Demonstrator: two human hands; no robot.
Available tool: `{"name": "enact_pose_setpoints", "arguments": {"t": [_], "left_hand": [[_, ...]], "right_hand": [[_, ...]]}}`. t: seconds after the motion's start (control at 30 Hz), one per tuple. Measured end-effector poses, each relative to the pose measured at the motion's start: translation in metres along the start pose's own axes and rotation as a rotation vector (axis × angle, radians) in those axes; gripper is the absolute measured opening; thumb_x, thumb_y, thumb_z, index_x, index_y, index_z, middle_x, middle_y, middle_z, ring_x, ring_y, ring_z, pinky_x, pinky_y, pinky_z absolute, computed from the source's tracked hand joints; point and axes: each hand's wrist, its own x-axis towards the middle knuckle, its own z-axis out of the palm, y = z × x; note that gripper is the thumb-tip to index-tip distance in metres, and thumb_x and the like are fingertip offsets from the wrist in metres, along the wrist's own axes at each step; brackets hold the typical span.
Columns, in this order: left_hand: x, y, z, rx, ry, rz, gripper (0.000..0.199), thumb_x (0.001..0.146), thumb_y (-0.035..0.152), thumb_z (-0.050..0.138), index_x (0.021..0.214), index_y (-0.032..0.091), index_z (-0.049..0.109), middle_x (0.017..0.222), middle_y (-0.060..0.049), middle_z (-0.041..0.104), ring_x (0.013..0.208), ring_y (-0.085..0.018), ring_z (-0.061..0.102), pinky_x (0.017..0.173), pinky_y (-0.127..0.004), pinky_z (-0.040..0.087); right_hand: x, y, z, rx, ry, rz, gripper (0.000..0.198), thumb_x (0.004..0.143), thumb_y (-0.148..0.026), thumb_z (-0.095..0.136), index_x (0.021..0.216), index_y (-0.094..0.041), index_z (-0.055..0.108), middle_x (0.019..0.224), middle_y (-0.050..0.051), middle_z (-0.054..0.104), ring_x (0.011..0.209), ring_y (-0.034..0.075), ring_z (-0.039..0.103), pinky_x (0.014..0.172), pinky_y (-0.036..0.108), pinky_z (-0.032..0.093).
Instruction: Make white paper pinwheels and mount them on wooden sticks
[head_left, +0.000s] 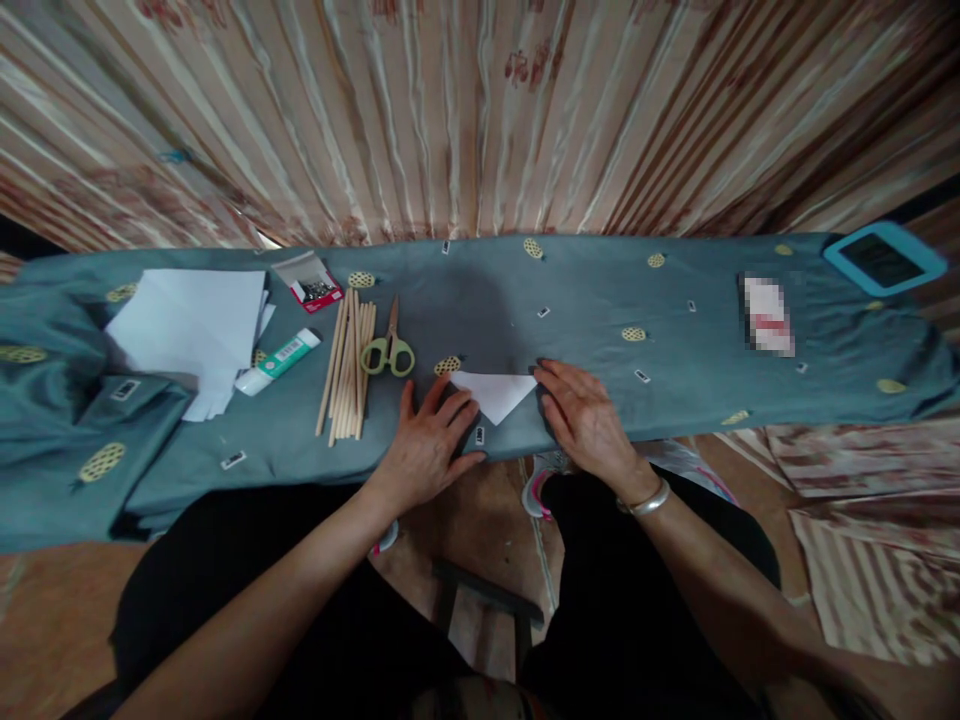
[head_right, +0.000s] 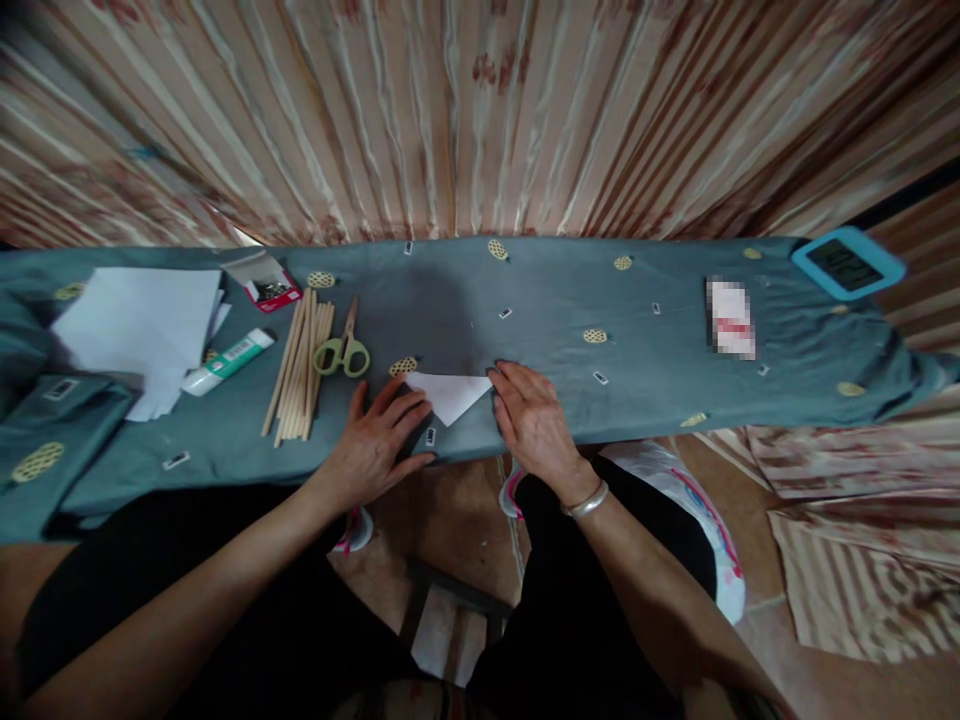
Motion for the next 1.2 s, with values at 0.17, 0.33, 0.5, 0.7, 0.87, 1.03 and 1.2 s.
{"name": "enact_pose_setpoints", "arguments": {"t": [0.17, 0.33, 0.5, 0.7, 0.87, 1.03, 1.2], "left_hand": [[0.003, 0.002, -0.005, 0.006, -0.013, -0.004, 0.053, 0.092, 0.047, 0.062, 0.135, 0.017, 0.055, 0.140, -0.017, 0.058, 0.142, -0.044, 0.036, 0.112, -0.074, 0.023], [0.001, 0.001, -0.003, -0.071, 0.019, -0.022, 0.053, 0.092, 0.047, 0.062, 0.137, 0.019, 0.054, 0.143, -0.017, 0.056, 0.143, -0.043, 0.036, 0.114, -0.073, 0.020], [-0.004, -0.007, 0.001, -0.247, 0.180, -0.050, 0.060, 0.094, 0.045, 0.059, 0.145, 0.020, 0.042, 0.154, -0.019, 0.043, 0.150, -0.038, 0.028, 0.118, -0.065, 0.026], [-0.003, -0.020, -0.001, -0.503, 0.338, -0.232, 0.061, 0.095, 0.038, 0.058, 0.148, 0.020, 0.036, 0.151, -0.019, 0.045, 0.142, -0.031, 0.043, 0.117, -0.057, 0.036], [0.006, -0.021, 0.006, -0.880, 0.426, -0.390, 0.063, 0.090, 0.039, 0.062, 0.146, 0.022, 0.039, 0.151, -0.017, 0.048, 0.140, -0.030, 0.047, 0.112, -0.053, 0.044], [0.019, -0.013, -0.008, -1.438, 0.427, -0.600, 0.056, 0.084, 0.049, 0.067, 0.131, 0.019, 0.055, 0.133, -0.014, 0.065, 0.126, -0.029, 0.061, 0.102, -0.047, 0.054], [0.028, -0.005, -0.026, -1.754, 0.331, -0.649, 0.045, 0.068, 0.049, 0.084, 0.095, 0.014, 0.073, 0.094, -0.008, 0.077, 0.082, -0.021, 0.073, 0.071, -0.032, 0.060]], "right_hand": [[0.012, -0.006, 0.007, 0.106, -0.056, -0.003, 0.048, 0.100, -0.041, 0.048, 0.139, -0.014, 0.055, 0.141, 0.020, 0.059, 0.132, 0.033, 0.055, 0.110, 0.055, 0.046], [0.023, -0.006, 0.012, 0.132, -0.062, -0.013, 0.044, 0.094, -0.045, 0.059, 0.122, -0.013, 0.067, 0.131, 0.020, 0.065, 0.123, 0.035, 0.059, 0.105, 0.055, 0.050], [0.029, -0.004, 0.011, 0.133, -0.085, 0.020, 0.047, 0.089, -0.046, 0.066, 0.124, -0.015, 0.066, 0.132, 0.019, 0.064, 0.122, 0.036, 0.060, 0.103, 0.056, 0.050], [0.033, -0.002, 0.004, 0.255, -0.090, 0.067, 0.018, 0.088, -0.030, 0.068, 0.102, -0.019, 0.071, 0.130, 0.015, 0.067, 0.120, 0.032, 0.063, 0.103, 0.053, 0.050], [0.040, -0.013, -0.008, 0.453, 0.042, 0.105, 0.008, 0.090, -0.023, 0.063, 0.090, -0.023, 0.071, 0.128, 0.009, 0.069, 0.119, 0.027, 0.065, 0.106, 0.051, 0.049], [0.047, -0.036, -0.014, 0.564, 0.144, 0.084, 0.009, 0.090, -0.025, 0.064, 0.092, -0.024, 0.073, 0.143, 0.009, 0.059, 0.128, 0.025, 0.059, 0.109, 0.050, 0.047], [0.048, -0.046, -0.012, 0.629, 0.120, 0.021, 0.009, 0.090, -0.026, 0.065, 0.093, -0.024, 0.073, 0.146, 0.009, 0.056, 0.135, 0.025, 0.053, 0.110, 0.048, 0.048]]}}
